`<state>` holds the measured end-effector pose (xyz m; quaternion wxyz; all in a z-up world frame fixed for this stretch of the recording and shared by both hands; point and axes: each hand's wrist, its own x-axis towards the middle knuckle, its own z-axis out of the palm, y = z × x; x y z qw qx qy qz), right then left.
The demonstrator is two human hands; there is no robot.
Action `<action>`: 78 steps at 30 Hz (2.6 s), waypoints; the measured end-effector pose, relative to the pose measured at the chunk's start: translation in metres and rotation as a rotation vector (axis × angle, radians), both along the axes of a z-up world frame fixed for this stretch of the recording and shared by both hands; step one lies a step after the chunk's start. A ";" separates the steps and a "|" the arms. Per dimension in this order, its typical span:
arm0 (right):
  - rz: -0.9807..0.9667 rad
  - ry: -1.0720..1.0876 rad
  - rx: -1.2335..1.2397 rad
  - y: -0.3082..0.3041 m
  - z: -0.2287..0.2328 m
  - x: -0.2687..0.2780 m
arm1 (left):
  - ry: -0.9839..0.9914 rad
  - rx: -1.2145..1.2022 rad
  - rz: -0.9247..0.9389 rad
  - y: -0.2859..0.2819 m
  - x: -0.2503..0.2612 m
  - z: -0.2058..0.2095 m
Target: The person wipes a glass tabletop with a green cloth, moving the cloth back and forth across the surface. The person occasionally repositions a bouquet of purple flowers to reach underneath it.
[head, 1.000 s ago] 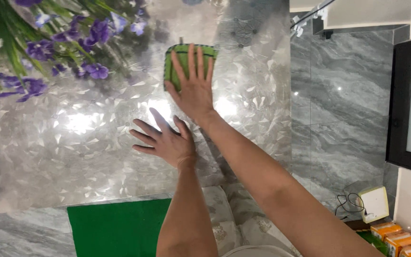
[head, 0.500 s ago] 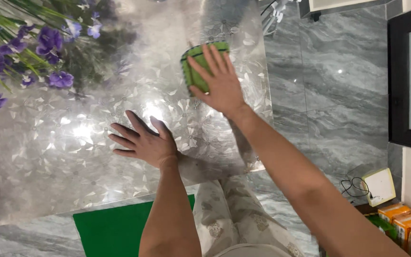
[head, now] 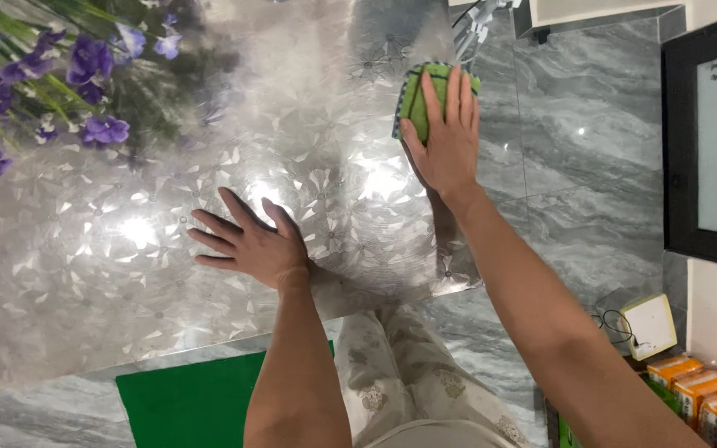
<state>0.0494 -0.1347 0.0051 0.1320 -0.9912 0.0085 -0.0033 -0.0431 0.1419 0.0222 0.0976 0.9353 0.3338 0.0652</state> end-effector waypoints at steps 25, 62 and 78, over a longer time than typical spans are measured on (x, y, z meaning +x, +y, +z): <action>0.161 0.106 0.096 0.207 -0.012 -0.017 | -0.041 0.175 -0.018 0.009 -0.004 -0.029; -0.038 -0.231 0.040 0.028 -0.028 -0.078 | -0.130 0.173 -0.039 0.010 -0.005 -0.029; -0.060 0.157 0.054 0.158 0.001 -0.066 | -0.008 0.112 -0.014 0.007 -0.004 -0.014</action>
